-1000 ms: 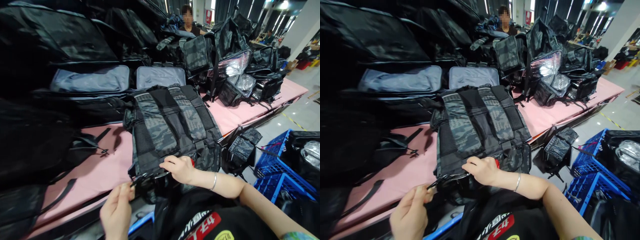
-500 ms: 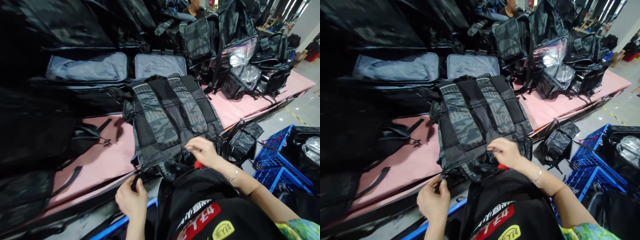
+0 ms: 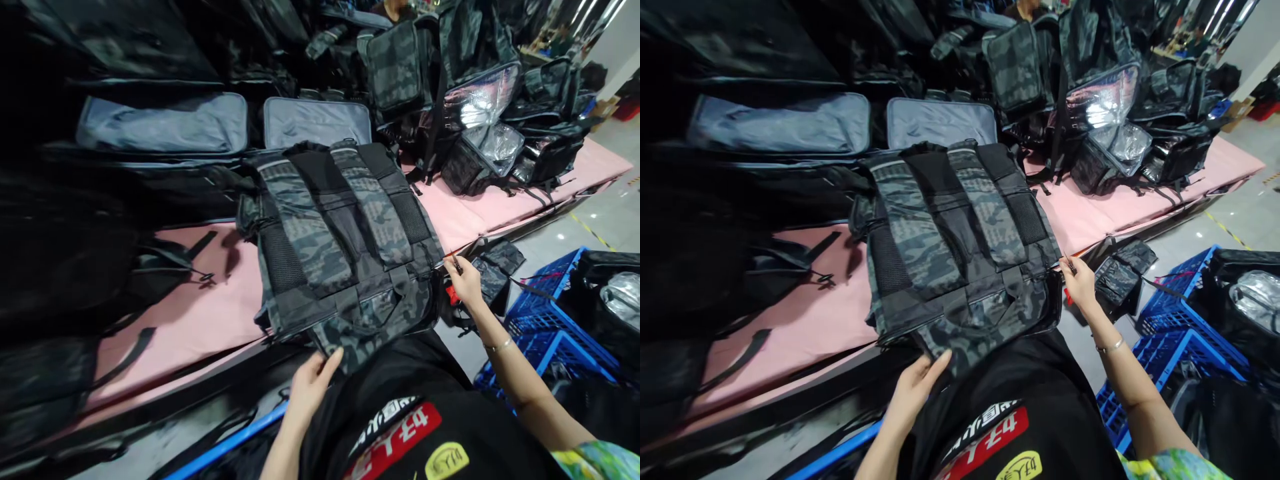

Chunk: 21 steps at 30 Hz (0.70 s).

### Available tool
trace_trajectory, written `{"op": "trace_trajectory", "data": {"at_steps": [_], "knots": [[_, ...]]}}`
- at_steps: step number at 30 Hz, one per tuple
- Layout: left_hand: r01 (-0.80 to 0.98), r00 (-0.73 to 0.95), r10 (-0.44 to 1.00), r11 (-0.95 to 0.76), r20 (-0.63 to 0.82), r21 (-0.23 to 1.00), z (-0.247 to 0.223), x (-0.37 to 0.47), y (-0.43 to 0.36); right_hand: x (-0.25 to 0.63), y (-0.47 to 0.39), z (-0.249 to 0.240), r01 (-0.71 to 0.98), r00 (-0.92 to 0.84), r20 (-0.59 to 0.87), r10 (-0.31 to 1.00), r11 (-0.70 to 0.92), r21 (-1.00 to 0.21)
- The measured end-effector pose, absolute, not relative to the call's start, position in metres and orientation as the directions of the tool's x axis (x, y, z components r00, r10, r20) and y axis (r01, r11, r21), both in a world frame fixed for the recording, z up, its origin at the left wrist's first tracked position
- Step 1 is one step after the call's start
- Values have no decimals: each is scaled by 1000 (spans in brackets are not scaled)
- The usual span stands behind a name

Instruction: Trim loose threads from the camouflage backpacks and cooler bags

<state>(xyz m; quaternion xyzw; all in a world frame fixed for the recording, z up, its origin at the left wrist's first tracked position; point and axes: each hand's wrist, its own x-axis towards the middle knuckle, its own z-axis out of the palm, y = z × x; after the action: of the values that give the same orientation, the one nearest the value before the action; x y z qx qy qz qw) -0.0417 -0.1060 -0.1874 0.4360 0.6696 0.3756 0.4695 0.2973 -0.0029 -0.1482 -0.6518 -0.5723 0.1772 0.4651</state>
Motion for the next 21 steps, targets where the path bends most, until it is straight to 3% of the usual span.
{"op": "trace_trajectory", "data": {"at_steps": [2, 4, 8, 11, 16, 21], "knots": [[-57, -49, 880, 470, -472, 881, -173, -48, -112, 292, -1, -150, 541, 309, 274, 911, 69, -838], [-332, -126, 829, 483, -545, 810, -155, -47, -113, 290, 0, -151, 494, 322, 237, 917, 51, -868], [-661, -276, 837, 191, -472, 725, -113, -24, -84, 288, -2, -148, 482, 284, 230, 931, 69, -873], [-729, -229, 902, 91, -366, 679, -85, -6, -51, 287, -6, -146, 488, 267, 241, 933, 85, -869], [-709, -218, 890, 139, -402, 691, -74, -9, -20, 290, -9, -145, 472, 281, 225, 933, 70, -879], [-678, -217, 901, 138, -376, 722, -82, -14, -22, 287, -3, -136, 563, 229, 289, 930, 115, -818]]}}
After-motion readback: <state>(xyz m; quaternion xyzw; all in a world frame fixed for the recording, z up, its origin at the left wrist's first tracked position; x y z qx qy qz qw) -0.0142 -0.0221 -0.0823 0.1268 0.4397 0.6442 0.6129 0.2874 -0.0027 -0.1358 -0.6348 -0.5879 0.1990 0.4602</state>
